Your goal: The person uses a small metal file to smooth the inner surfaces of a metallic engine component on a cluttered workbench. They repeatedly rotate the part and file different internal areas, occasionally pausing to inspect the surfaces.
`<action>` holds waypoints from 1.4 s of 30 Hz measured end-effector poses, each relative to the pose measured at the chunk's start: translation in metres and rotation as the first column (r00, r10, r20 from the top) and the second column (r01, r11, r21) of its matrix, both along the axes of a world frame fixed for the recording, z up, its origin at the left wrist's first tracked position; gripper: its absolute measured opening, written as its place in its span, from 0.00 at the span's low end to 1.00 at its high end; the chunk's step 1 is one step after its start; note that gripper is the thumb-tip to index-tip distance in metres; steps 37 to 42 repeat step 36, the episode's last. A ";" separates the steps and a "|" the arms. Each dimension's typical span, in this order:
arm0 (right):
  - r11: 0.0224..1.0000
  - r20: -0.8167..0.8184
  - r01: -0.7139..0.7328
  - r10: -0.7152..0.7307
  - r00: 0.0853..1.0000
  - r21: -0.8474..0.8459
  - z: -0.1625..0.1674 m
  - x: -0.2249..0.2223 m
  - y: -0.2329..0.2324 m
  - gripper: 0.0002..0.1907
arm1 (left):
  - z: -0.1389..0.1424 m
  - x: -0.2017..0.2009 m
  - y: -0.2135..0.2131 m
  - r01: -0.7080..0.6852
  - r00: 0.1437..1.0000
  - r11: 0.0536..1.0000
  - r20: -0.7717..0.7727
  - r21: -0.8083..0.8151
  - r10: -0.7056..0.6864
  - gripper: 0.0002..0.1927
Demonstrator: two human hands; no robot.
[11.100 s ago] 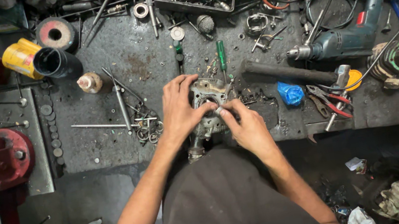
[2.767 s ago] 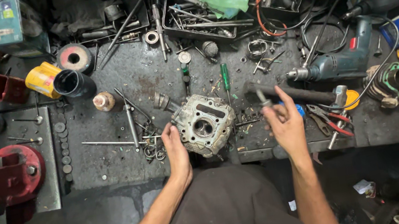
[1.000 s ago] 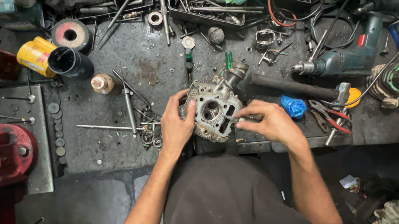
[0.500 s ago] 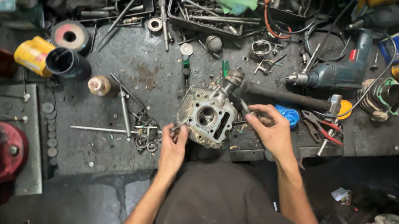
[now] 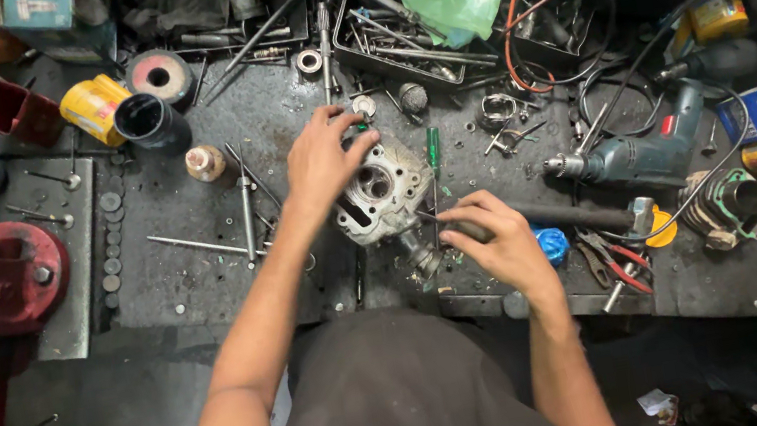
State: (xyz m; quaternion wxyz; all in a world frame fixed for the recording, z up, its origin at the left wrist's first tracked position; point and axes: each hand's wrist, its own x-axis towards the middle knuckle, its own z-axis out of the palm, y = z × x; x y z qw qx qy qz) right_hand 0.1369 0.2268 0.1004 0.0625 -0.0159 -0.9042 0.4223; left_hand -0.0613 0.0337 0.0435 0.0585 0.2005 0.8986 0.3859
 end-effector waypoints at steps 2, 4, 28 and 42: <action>0.999 0.009 -0.001 0.001 1.000 0.050 0.002 -0.008 -0.007 0.13 | 0.002 0.019 0.002 -0.052 0.985 0.998 -0.161 0.024 0.055 0.21; 0.998 0.016 -0.016 0.015 1.000 0.058 0.004 -0.012 -0.013 0.12 | 0.000 0.046 -0.002 -0.084 0.959 0.991 -0.263 0.108 0.110 0.20; 0.997 0.320 -0.047 0.026 0.947 0.060 0.002 -0.034 -0.011 0.14 | -0.030 0.090 -0.013 -0.060 0.944 0.990 -0.315 0.129 0.099 0.23; 0.999 0.288 0.032 -0.044 0.957 0.043 -0.012 -0.026 -0.014 0.15 | -0.033 0.087 -0.011 -0.090 0.939 0.988 -0.320 0.127 0.127 0.23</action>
